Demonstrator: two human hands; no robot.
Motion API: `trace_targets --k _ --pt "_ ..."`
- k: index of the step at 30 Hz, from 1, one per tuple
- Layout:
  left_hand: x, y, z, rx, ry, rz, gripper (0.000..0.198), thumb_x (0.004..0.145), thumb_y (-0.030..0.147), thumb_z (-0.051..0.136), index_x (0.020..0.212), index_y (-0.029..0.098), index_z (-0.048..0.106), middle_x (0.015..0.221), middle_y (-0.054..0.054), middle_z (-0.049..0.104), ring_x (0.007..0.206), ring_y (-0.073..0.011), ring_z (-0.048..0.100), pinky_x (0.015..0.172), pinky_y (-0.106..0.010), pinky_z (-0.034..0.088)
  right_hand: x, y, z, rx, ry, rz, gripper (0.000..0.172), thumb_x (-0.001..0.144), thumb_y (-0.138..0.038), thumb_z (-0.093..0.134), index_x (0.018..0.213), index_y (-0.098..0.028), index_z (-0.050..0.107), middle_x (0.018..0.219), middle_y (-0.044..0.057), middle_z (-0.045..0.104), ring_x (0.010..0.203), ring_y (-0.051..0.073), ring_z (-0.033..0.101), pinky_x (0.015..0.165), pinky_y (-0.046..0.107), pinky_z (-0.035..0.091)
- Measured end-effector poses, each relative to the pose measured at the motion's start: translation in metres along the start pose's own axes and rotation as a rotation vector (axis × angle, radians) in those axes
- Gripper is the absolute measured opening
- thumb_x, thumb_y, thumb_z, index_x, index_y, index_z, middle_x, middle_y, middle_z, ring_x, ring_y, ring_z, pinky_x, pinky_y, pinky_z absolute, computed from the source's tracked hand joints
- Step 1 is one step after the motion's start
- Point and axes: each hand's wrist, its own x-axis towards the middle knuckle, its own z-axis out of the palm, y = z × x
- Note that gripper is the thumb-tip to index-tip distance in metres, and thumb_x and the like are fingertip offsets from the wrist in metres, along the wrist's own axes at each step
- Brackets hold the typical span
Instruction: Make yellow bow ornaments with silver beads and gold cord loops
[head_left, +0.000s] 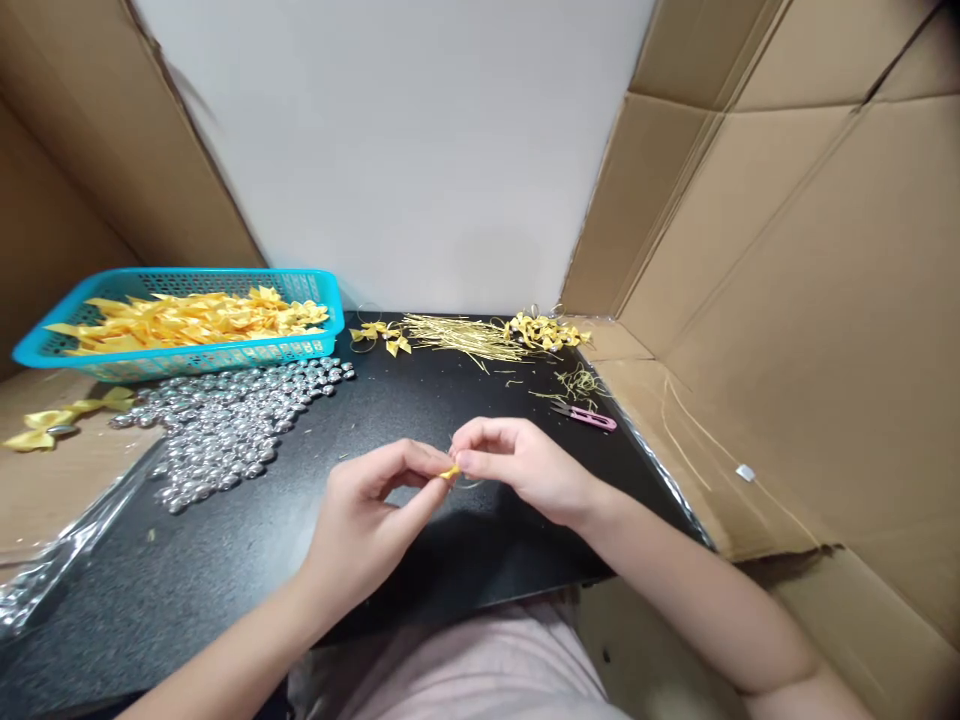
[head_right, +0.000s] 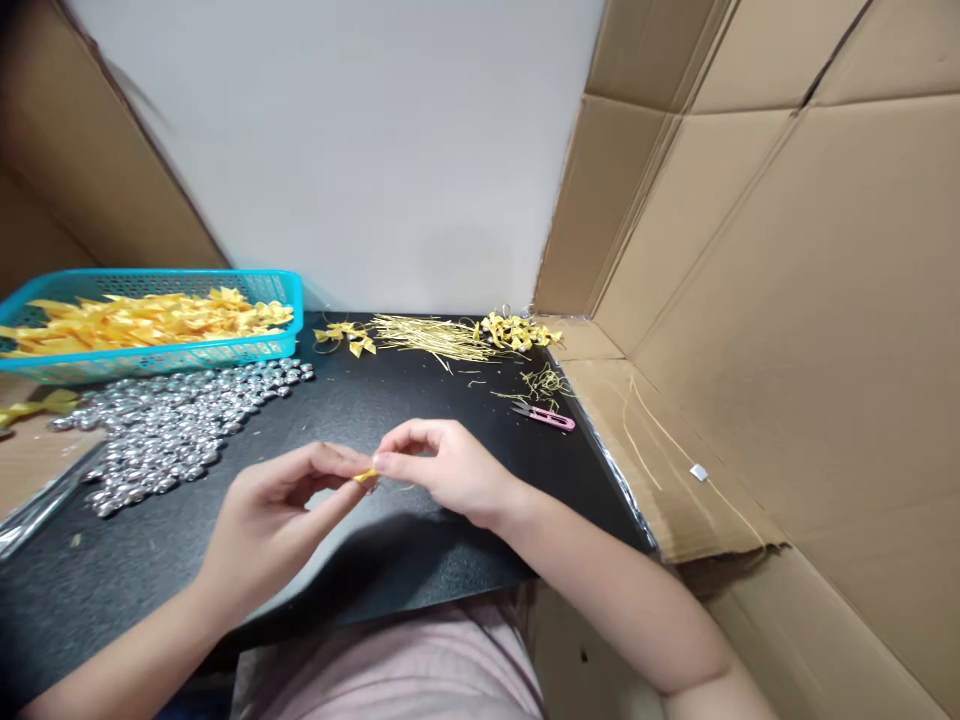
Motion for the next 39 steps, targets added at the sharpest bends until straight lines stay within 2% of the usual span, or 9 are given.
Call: trace_targets --k 4,10,15,18,21,24,28,31,39 --pt "0.022 -0.002 -0.012 0.101 0.003 0.133 0.003 0.076 0.017 0.066 0.076 0.019 0.069 0.077 -0.005 0.074 0.070 -0.0179 0.069 0.065 -0.026 0.055 0.024 -0.010 -0.003 -0.021 -0.059 -0.059 0.032 0.066 -0.045 0.078 0.071 -0.016 0.065 0.064 -0.003 0.059 0.058 0.009 0.051 0.058 0.023 0.043" --pt "0.057 -0.016 -0.022 0.240 -0.028 0.261 0.005 0.077 0.019 0.066 0.072 0.020 0.068 0.076 -0.004 0.074 0.069 -0.0163 0.068 0.066 -0.024 0.053 0.064 -0.032 -0.008 -0.038 0.028 -0.233 0.025 0.075 -0.041 0.073 0.074 -0.019 0.062 0.072 -0.002 0.061 0.065 0.010 0.056 0.062 0.023 0.047" --pt "0.069 -0.041 -0.018 0.036 -0.063 0.058 0.012 0.078 0.029 0.069 0.074 0.017 0.066 0.077 -0.005 0.073 0.066 -0.0155 0.066 0.062 -0.024 0.053 0.078 -0.066 -0.010 0.013 0.053 -0.240 0.018 0.083 -0.030 0.067 0.073 -0.019 0.057 0.077 -0.001 0.065 0.075 0.011 0.062 0.067 0.022 0.049" --pt "0.071 -0.052 -0.013 -0.138 -0.078 -0.089 0.018 0.075 0.033 0.072 0.075 0.016 0.064 0.072 -0.003 0.071 0.061 -0.0139 0.065 0.061 -0.024 0.053 0.083 -0.074 -0.009 0.017 0.054 -0.194 0.016 0.090 -0.025 0.058 0.077 -0.020 0.050 0.076 -0.003 0.066 0.069 0.009 0.064 0.063 0.020 0.048" --pt "0.070 -0.058 -0.009 -0.237 -0.131 -0.168 0.026 0.074 0.034 0.073 0.092 0.017 0.068 0.081 -0.004 0.074 0.066 -0.0144 0.067 0.065 -0.026 0.055 0.088 -0.073 -0.007 -0.001 0.063 -0.145 0.017 0.095 -0.023 0.049 0.079 -0.021 0.043 0.068 -0.005 0.065 0.059 0.008 0.062 0.060 0.020 0.048" --pt "0.068 -0.060 -0.007 -0.231 -0.195 -0.201 0.030 0.077 0.034 0.071 0.102 0.017 0.071 0.092 -0.007 0.076 0.076 -0.0174 0.069 0.073 -0.029 0.056 0.092 -0.068 -0.006 0.007 0.068 -0.096 0.019 0.098 -0.019 0.040 0.079 -0.022 0.039 0.055 -0.010 0.055 0.043 0.005 0.047 0.055 0.019 0.046" --pt "0.064 -0.059 -0.005 -0.143 -0.190 -0.124 0.019 0.080 0.031 0.068 0.087 0.015 0.076 0.092 -0.008 0.076 0.086 -0.0206 0.069 0.081 -0.030 0.055 0.095 -0.063 -0.005 0.063 0.067 -0.056 0.023 0.099 -0.017 0.035 0.076 -0.021 0.038 0.048 -0.012 0.038 0.038 0.004 0.029 0.051 0.017 0.040" --pt "0.061 -0.057 -0.003 -0.131 -0.129 -0.100 0.020 0.079 0.031 0.069 0.090 0.016 0.078 0.096 -0.008 0.077 0.087 -0.0219 0.070 0.080 -0.030 0.056 0.094 -0.061 -0.005 0.108 0.065 -0.057 0.023 0.096 -0.013 0.036 0.075 -0.020 0.040 0.048 -0.012 0.034 0.040 0.004 0.025 0.050 0.016 0.036" --pt "0.056 -0.057 0.003 -0.324 -0.092 -0.251 0.031 0.074 0.034 0.075 0.099 0.015 0.075 0.096 -0.009 0.078 0.088 -0.0244 0.072 0.086 -0.038 0.056 0.089 -0.062 -0.002 0.181 0.040 -0.074 0.023 0.093 -0.008 0.036 0.074 -0.019 0.040 0.050 -0.011 0.032 0.042 0.005 0.023 0.050 0.017 0.035"
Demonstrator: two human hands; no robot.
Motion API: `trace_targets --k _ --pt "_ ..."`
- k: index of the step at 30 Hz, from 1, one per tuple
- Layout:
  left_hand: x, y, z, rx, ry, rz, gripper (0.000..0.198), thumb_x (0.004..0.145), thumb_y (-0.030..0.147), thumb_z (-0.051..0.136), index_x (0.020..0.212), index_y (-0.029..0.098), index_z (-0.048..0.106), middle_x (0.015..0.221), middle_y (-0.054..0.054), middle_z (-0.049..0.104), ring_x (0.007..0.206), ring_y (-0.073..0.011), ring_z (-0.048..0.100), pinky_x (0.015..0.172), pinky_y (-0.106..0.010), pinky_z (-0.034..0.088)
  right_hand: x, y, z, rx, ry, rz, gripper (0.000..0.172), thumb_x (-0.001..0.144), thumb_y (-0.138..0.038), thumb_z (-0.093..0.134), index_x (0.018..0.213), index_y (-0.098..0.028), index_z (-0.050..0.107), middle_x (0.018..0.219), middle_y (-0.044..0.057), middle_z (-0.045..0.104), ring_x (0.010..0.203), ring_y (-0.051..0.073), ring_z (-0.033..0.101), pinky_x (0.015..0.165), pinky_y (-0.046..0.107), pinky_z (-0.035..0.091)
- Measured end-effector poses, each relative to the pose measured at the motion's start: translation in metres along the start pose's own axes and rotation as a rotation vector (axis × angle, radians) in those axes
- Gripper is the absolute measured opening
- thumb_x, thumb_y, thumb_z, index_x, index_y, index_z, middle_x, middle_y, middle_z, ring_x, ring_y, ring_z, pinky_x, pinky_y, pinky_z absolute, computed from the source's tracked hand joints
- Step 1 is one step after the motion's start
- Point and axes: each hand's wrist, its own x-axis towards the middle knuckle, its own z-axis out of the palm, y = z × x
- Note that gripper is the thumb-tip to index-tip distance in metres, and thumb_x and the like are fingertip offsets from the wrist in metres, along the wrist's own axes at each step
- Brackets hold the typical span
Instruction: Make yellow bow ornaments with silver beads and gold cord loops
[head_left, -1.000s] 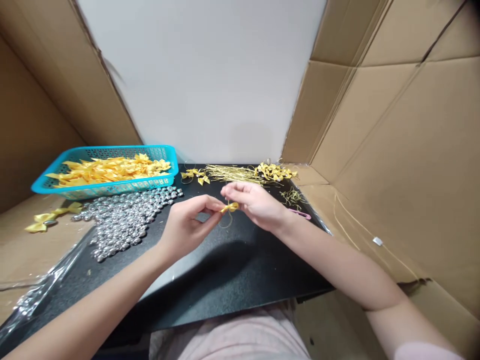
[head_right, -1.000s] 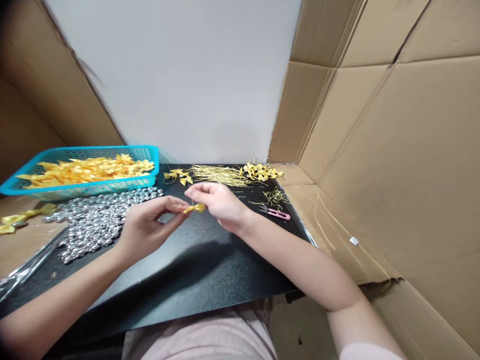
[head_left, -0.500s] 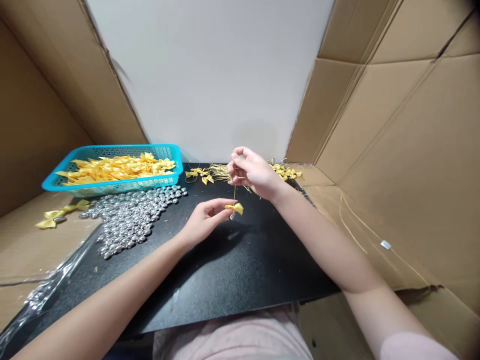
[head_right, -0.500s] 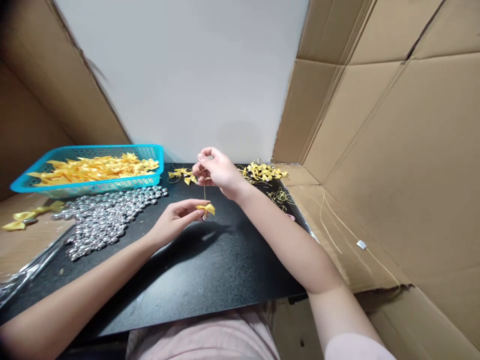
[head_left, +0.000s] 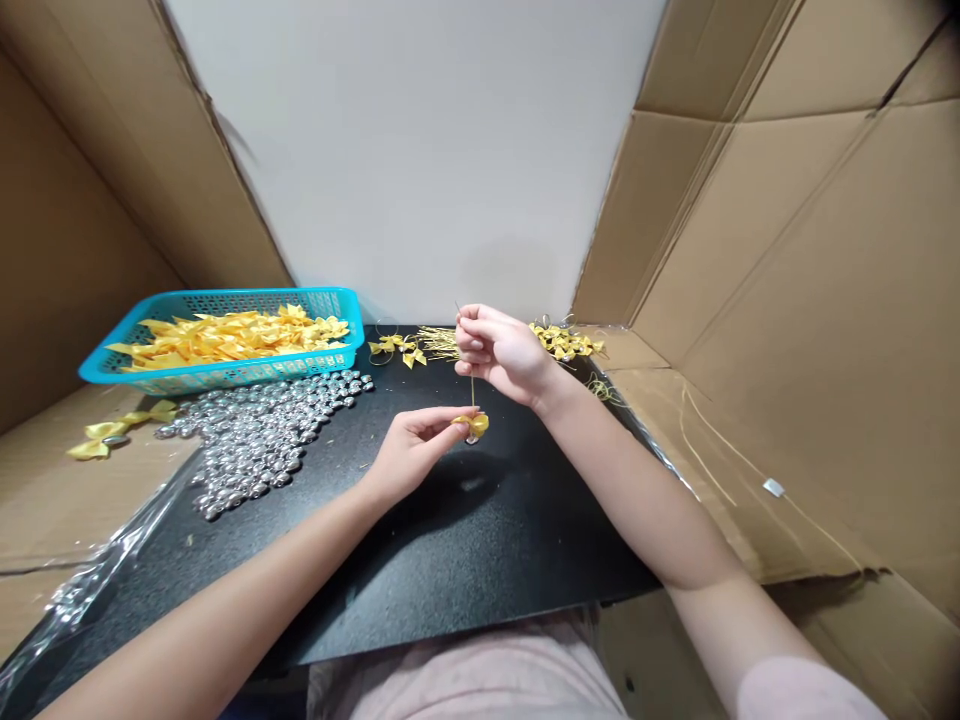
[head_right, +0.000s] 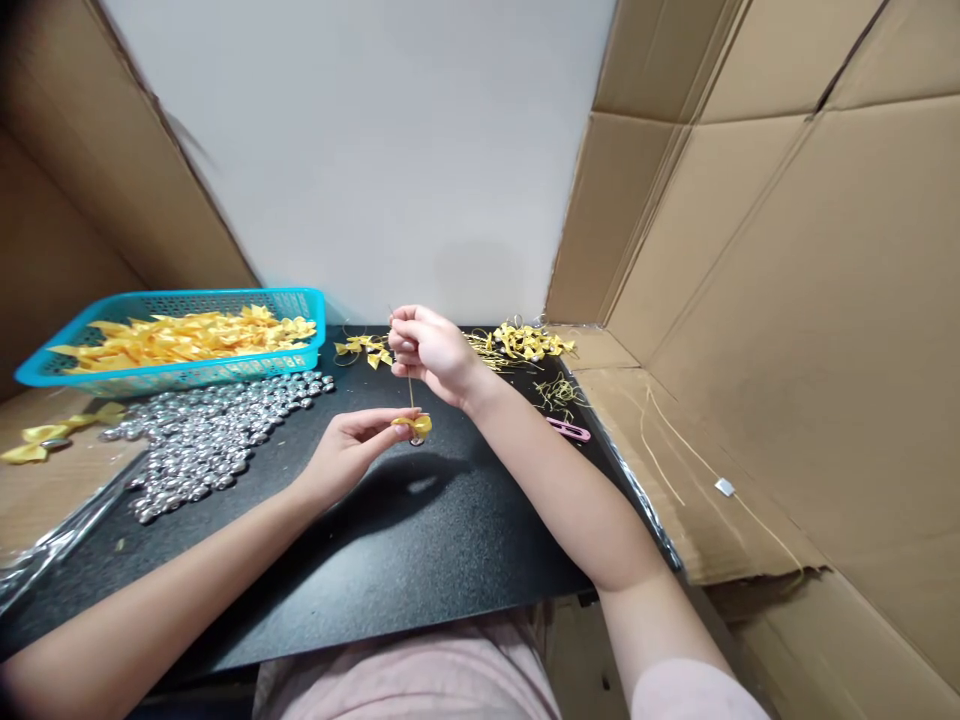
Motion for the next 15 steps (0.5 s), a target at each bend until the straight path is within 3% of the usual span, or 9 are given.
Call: trace_targets --k 5,10,15 --pt "0.000 -0.003 0.003 -0.201 -0.029 -0.062 0.045 0.074 0.031 0.076 0.116 0.017 0.065 0.095 -0.008 0.078 0.083 -0.0199 0.072 0.078 -0.032 0.057 0.006 0.003 -0.003 0.044 0.046 -0.002 0.023 0.093 -0.009 0.037 0.073 -0.019 0.040 0.049 -0.011 0.031 0.040 0.005 0.022 0.049 0.017 0.033" --pt "-0.006 0.001 0.008 -0.296 -0.071 -0.071 0.034 0.075 0.026 0.076 0.105 0.021 0.060 0.080 0.000 0.077 0.068 -0.0117 0.070 0.070 -0.023 0.055 0.015 0.010 -0.009 0.087 0.103 0.013 0.025 0.094 -0.008 0.036 0.073 -0.019 0.040 0.046 -0.012 0.031 0.038 0.005 0.020 0.047 0.017 0.032" --pt "-0.008 0.001 0.011 -0.294 -0.091 -0.066 0.028 0.076 0.028 0.075 0.100 0.021 0.061 0.078 0.001 0.076 0.069 -0.0122 0.069 0.069 -0.022 0.053 0.019 0.015 -0.010 0.123 0.125 0.054 0.027 0.094 -0.007 0.036 0.069 -0.019 0.039 0.045 -0.012 0.030 0.038 0.005 0.019 0.046 0.016 0.031"
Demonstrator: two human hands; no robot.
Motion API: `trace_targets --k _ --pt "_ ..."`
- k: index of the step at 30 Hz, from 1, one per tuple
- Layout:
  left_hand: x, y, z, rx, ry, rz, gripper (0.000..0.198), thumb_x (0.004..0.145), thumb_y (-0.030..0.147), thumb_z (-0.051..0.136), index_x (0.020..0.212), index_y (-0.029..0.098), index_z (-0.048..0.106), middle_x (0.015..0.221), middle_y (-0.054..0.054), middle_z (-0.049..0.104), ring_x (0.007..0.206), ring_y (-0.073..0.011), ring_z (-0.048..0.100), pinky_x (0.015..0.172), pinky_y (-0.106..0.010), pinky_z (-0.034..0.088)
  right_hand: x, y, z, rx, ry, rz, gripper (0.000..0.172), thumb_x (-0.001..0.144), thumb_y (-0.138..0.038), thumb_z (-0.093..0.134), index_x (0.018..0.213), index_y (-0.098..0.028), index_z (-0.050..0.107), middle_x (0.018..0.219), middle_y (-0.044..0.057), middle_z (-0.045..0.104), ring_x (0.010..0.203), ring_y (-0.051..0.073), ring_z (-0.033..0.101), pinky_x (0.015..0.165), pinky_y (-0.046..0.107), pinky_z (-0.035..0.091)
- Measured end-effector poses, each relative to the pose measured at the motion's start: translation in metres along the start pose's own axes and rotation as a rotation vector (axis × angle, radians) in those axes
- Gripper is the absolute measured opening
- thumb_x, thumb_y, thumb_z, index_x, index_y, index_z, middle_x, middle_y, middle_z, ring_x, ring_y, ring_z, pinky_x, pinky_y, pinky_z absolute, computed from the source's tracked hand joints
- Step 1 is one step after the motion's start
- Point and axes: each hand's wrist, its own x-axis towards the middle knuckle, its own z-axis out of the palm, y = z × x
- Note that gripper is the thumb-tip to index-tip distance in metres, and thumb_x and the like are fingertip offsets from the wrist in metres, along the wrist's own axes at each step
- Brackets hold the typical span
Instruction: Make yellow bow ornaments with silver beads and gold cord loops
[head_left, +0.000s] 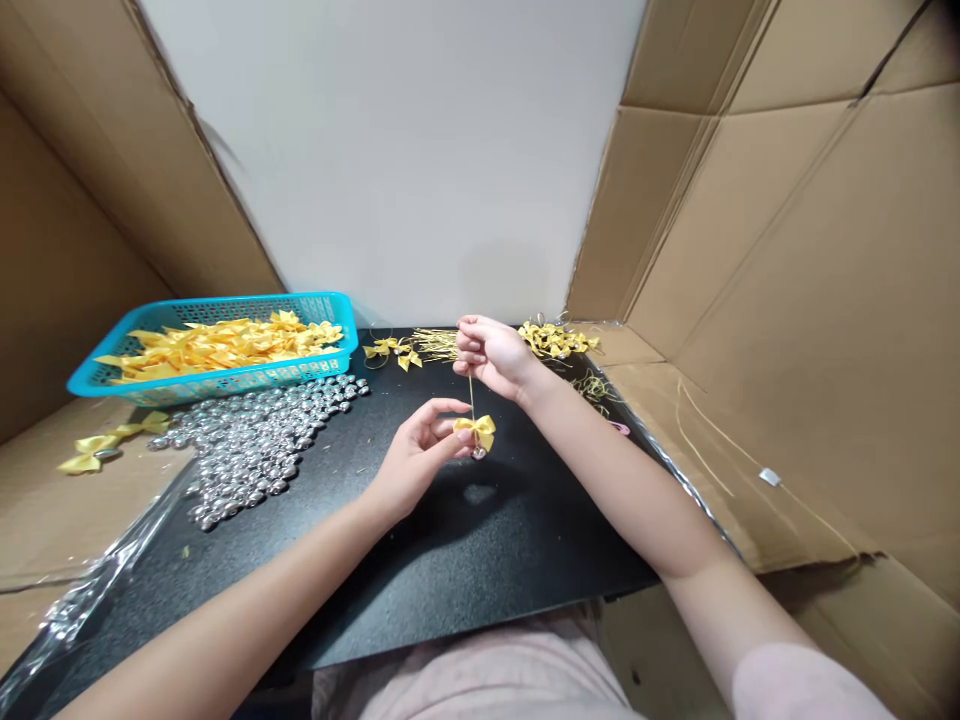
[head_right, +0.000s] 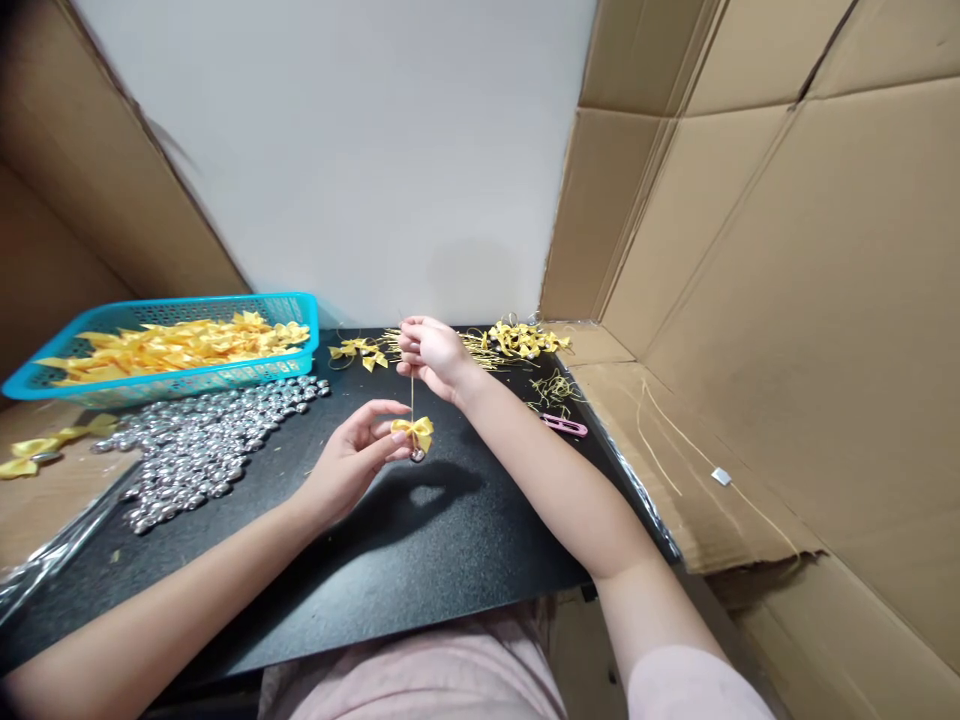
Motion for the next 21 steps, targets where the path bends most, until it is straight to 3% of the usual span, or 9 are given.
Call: trace_targets --k 9,21 --pt "0.001 0.003 -0.001 0.251 -0.057 -0.021 0.019 0.074 0.032 0.075 0.084 0.016 0.076 0.069 -0.002 0.074 0.060 -0.0104 0.062 0.062 -0.020 0.049 0.010 0.019 -0.001 0.036 0.046 0.023 0.031 0.092 -0.008 0.038 0.063 -0.019 0.034 0.044 -0.012 0.025 0.037 0.005 0.014 0.040 0.015 0.023" --pt "0.001 -0.006 0.002 0.148 -0.016 -0.183 0.030 0.065 0.032 0.081 0.090 0.016 0.076 0.082 -0.006 0.077 0.070 -0.0174 0.069 0.073 -0.031 0.057 0.036 0.014 -0.035 0.023 0.202 -0.008 0.035 0.094 -0.008 0.029 0.062 -0.022 0.023 0.044 -0.012 0.017 0.037 0.005 0.012 0.035 0.015 0.016"
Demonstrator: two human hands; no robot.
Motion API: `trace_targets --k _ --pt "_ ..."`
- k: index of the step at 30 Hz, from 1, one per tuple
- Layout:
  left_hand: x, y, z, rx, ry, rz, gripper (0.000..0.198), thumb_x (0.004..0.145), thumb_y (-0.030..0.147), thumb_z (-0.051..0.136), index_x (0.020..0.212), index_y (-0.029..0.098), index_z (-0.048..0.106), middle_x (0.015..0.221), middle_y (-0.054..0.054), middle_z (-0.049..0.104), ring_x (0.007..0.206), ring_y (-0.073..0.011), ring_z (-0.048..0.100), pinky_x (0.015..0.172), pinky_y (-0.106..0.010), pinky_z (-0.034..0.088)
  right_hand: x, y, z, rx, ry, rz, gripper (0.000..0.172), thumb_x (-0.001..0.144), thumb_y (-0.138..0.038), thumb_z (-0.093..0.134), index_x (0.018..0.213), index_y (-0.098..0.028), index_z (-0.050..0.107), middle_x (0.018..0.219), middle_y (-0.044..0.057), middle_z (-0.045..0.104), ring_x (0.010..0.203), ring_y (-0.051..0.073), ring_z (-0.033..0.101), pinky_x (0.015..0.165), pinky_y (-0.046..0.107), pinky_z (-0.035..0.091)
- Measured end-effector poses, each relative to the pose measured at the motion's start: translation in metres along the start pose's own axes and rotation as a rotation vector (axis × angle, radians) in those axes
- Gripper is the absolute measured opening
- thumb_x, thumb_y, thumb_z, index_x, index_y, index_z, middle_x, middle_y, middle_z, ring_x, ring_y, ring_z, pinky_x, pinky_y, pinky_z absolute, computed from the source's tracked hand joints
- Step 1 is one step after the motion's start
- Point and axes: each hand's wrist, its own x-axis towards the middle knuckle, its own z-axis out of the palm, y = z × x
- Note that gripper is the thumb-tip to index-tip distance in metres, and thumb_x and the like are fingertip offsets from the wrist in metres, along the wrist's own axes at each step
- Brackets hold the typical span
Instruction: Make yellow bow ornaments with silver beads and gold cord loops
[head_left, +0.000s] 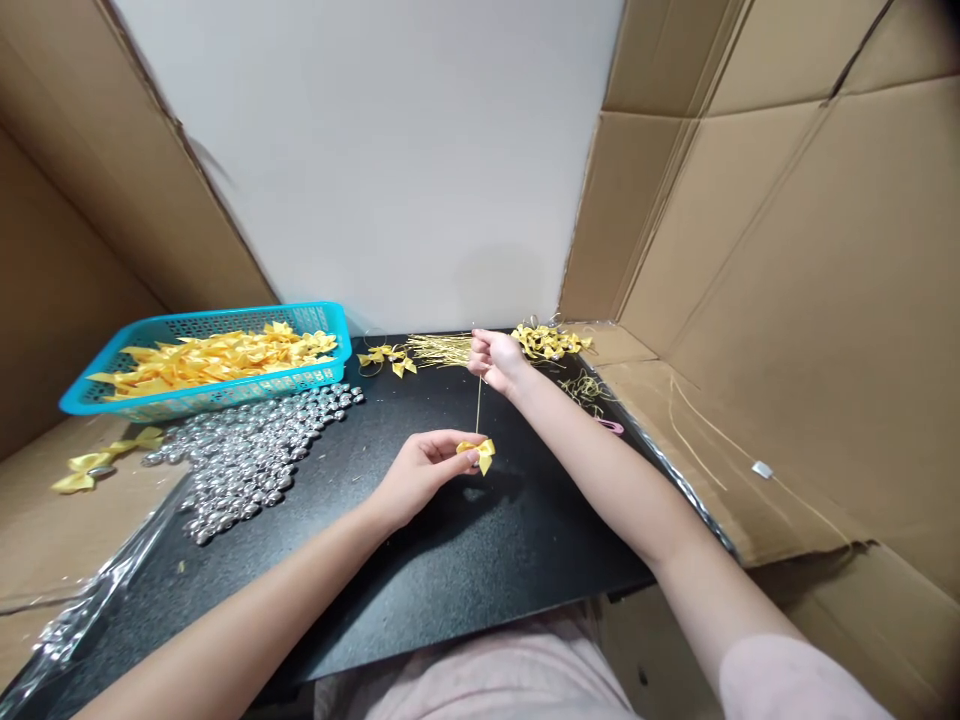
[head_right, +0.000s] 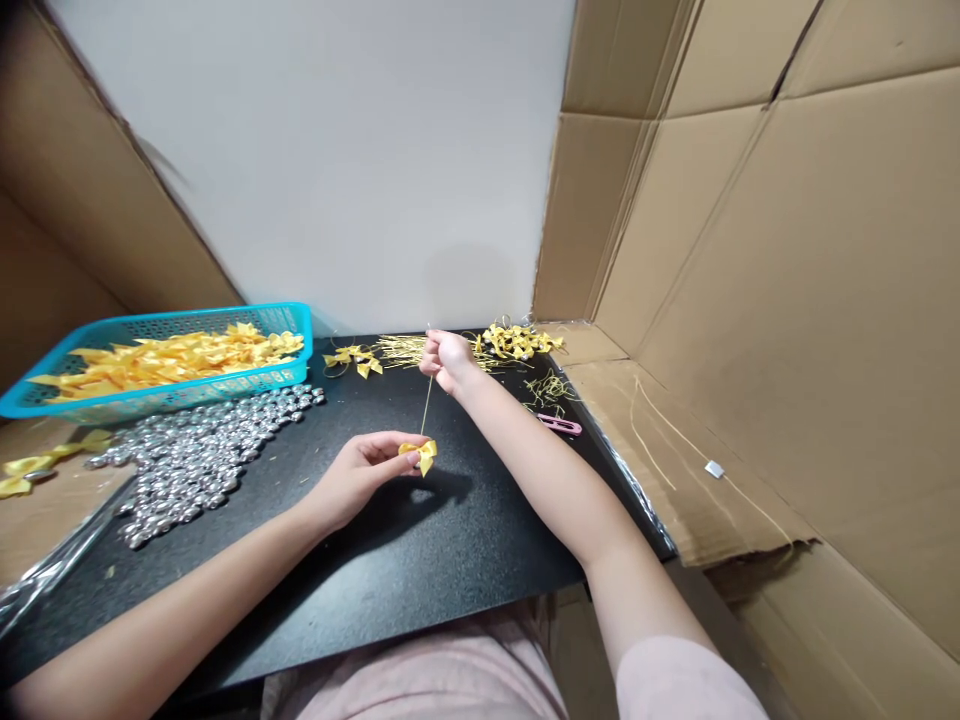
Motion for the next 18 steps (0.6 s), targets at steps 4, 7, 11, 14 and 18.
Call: trace_targets --k 4,7,11,14,18 --pt "-0.002 0.000 -0.002 0.001 -0.023 -0.002 0.028 0.066 0.030 0.082 0.088 0.016 0.075 0.080 -0.005 0.076 0.067 -0.0143 0.068 0.072 -0.027 0.055 -0.002 -0.002 0.001 -0.102 0.036 -0.062 0.035 0.094 -0.010 0.032 0.062 -0.022 0.023 0.045 -0.012 0.019 0.037 0.005 0.013 0.036 0.015 0.017" --pt "-0.004 0.000 -0.002 -0.005 -0.060 0.007 0.025 0.069 0.029 0.080 0.088 0.015 0.072 0.078 -0.003 0.075 0.066 -0.0116 0.066 0.068 -0.023 0.053 -0.004 0.002 -0.002 -0.233 0.036 -0.123 0.031 0.091 -0.013 0.039 0.063 -0.021 0.028 0.046 -0.012 0.023 0.037 0.005 0.017 0.038 0.016 0.022" --pt "-0.007 0.002 -0.001 -0.032 -0.046 0.003 0.026 0.069 0.030 0.080 0.080 0.015 0.062 0.071 -0.001 0.073 0.063 -0.0100 0.064 0.064 -0.020 0.051 -0.006 0.021 -0.023 -0.509 0.037 -0.168 0.023 0.084 -0.009 0.048 0.064 -0.020 0.042 0.048 -0.009 0.039 0.040 0.007 0.035 0.046 0.021 0.037" --pt "-0.007 0.002 0.000 -0.016 0.005 -0.012 0.030 0.068 0.032 0.080 0.076 0.016 0.056 0.068 0.000 0.072 0.061 -0.0098 0.064 0.063 -0.020 0.050 -0.012 0.035 -0.047 -0.720 0.088 -0.239 0.021 0.075 -0.008 0.060 0.060 -0.018 0.049 0.060 -0.002 0.054 0.060 0.012 0.052 0.064 0.027 0.045" --pt "-0.005 0.000 -0.001 -0.023 0.061 -0.039 0.035 0.066 0.033 0.081 0.083 0.017 0.054 0.068 0.001 0.071 0.061 -0.0107 0.065 0.063 -0.022 0.051 -0.042 0.038 -0.065 -0.869 0.087 -0.388 0.008 0.075 -0.016 0.066 0.081 -0.018 0.060 0.101 0.006 0.060 0.097 0.019 0.055 0.088 0.034 0.041"
